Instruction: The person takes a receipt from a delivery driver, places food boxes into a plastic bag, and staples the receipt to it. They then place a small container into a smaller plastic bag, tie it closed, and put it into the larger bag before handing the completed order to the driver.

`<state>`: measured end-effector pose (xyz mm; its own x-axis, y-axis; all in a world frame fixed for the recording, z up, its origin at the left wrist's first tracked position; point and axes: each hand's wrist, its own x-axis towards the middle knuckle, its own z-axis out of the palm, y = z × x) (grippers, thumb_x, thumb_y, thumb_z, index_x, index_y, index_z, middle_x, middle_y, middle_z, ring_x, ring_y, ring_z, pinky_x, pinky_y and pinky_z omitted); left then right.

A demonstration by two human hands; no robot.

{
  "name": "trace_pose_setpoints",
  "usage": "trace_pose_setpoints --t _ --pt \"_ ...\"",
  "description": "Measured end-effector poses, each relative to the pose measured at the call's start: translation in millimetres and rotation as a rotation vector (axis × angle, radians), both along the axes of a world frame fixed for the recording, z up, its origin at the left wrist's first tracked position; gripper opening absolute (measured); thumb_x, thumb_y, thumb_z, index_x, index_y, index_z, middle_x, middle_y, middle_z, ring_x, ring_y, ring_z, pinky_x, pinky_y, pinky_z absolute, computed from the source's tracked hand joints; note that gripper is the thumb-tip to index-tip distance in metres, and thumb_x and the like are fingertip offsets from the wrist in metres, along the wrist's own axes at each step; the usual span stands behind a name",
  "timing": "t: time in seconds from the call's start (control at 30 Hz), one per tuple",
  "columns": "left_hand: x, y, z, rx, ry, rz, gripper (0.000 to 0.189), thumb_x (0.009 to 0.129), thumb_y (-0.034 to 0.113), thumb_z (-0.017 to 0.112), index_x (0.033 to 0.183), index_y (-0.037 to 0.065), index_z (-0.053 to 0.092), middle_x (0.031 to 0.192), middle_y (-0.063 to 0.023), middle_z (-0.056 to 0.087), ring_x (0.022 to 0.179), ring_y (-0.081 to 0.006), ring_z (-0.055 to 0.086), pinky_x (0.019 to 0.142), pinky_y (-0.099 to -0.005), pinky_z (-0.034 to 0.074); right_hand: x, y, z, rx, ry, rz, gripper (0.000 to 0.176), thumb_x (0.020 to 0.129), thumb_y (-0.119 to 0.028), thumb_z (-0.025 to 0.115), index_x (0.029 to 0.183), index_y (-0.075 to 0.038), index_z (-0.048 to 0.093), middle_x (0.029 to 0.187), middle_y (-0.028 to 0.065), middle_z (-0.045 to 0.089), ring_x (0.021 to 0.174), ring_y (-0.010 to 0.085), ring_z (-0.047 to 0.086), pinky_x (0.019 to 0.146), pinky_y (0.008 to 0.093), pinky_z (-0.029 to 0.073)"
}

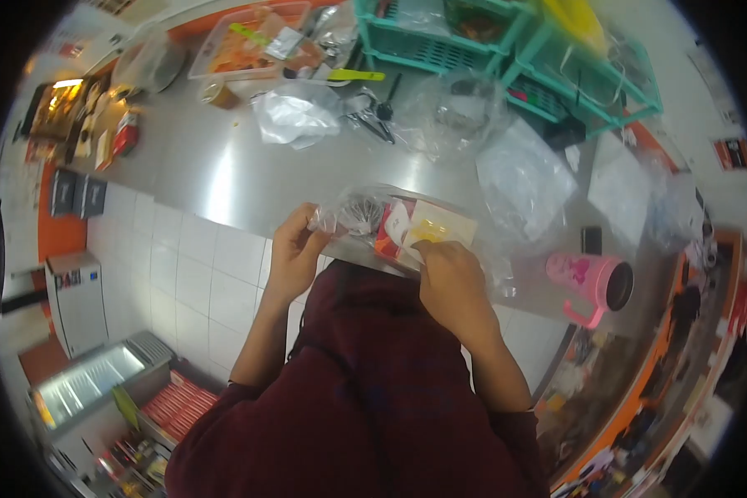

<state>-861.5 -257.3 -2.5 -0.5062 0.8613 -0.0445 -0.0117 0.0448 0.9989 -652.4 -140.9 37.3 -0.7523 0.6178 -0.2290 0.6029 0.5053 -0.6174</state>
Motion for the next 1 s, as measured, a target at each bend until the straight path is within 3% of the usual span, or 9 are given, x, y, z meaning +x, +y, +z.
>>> trace_pose_setpoints --t 0.17,0.27,0.4,0.5,0.6,0.7,0.8,0.9,1.0 --pt "-32 -2 19 -0.151 -0.136 -0.328 0.012 0.090 -0.002 0.057 0.097 0.005 0.049 0.099 -0.0058 0.059 0.103 -0.0115 0.055 0.085 -0.0303 0.047 -44 -12 -21 -0.331 0.137 -0.083 0.030 0.099 -0.015 0.052 0.112 0.010 0.061 0.096 0.0294 0.068 0.094 0.0498 0.063 0.083 0.0483 0.049" --pt "-50 0 1 -0.044 -0.252 -0.435 0.017 0.091 -0.002 0.054 0.102 0.006 0.045 0.108 -0.0112 0.060 0.108 -0.0186 0.059 0.088 -0.0354 0.049 -75 -17 -57 -0.663 0.167 -0.396 0.036 0.098 -0.013 0.051 0.126 0.009 0.051 0.109 0.0357 0.062 0.104 0.0530 0.059 0.090 0.0532 0.046" --pt "-43 3 7 0.044 -0.868 -0.295 0.024 0.094 -0.002 0.052 0.110 0.008 0.037 0.133 -0.0228 0.054 0.104 -0.0271 0.066 0.086 -0.0373 0.055 -71 -36 -83 -0.314 0.116 -0.441 0.041 0.100 -0.017 0.051 0.133 0.007 0.046 0.111 0.0363 0.062 0.107 0.0502 0.060 0.094 0.0487 0.047" --pt "-37 1 0 -0.069 -0.396 -0.365 0.039 0.098 0.001 0.053 0.128 0.009 0.029 0.146 -0.0277 0.043 0.098 -0.0261 0.068 0.078 -0.0310 0.057 -67 -42 -76 -0.349 0.301 -0.556 0.044 0.101 -0.018 0.051 0.136 0.006 0.043 0.112 0.0347 0.063 0.109 0.0482 0.061 0.094 0.0475 0.047" --pt "-28 20 4 -0.090 -0.121 -0.375 0.044 0.100 0.005 0.055 0.139 0.008 0.035 0.139 -0.0239 0.051 0.095 -0.0226 0.070 0.067 -0.0249 0.057 -50 -31 -74 -0.471 0.410 -0.756 0.046 0.101 -0.019 0.051 0.140 0.004 0.040 0.112 0.0334 0.063 0.110 0.0462 0.062 0.093 0.0467 0.048" --pt "-36 37 20 -0.291 -0.083 -0.698 0.043 0.098 0.006 0.060 0.139 0.004 0.048 0.124 -0.0196 0.062 0.086 -0.0185 0.072 0.069 -0.0272 0.058 -33 -28 -41 -0.392 0.073 -0.938 0.043 0.101 -0.019 0.052 0.139 0.002 0.045 0.119 0.0299 0.060 0.114 0.0425 0.059 0.096 0.0439 0.046" --pt "-32 43 21 -0.306 -0.141 -0.727 0.034 0.097 0.005 0.062 0.131 0.003 0.056 0.112 -0.0161 0.067 0.084 -0.0174 0.073 0.069 -0.0277 0.058 -28 -29 -39 -0.093 0.063 -0.950 0.042 0.100 -0.015 0.053 0.139 0.001 0.047 0.124 0.0278 0.058 0.119 0.0398 0.057 0.098 0.0427 0.045" --pt "-31 49 13 -0.222 -0.035 -0.866 0.040 0.097 0.010 0.064 0.135 0.003 0.053 0.111 -0.0163 0.067 0.089 -0.0190 0.072 0.072 -0.0305 0.057 -18 -20 -63 -0.094 0.368 -0.836 0.047 0.102 -0.011 0.053 0.147 -0.001 0.039 0.136 0.0164 0.057 0.122 0.0205 0.056 0.102 0.0331 0.043" --pt "-13 47 3 -0.264 -0.134 -0.736 0.045 0.098 0.021 0.064 0.139 0.007 0.052 0.109 -0.0117 0.068 0.080 -0.0156 0.070 0.056 -0.0272 0.053 -15 -15 -56 -0.542 0.633 -0.819 0.049 0.101 -0.008 0.054 0.147 0.001 0.038 0.141 0.0148 0.053 0.128 0.0207 0.051 0.107 0.0329 0.040"
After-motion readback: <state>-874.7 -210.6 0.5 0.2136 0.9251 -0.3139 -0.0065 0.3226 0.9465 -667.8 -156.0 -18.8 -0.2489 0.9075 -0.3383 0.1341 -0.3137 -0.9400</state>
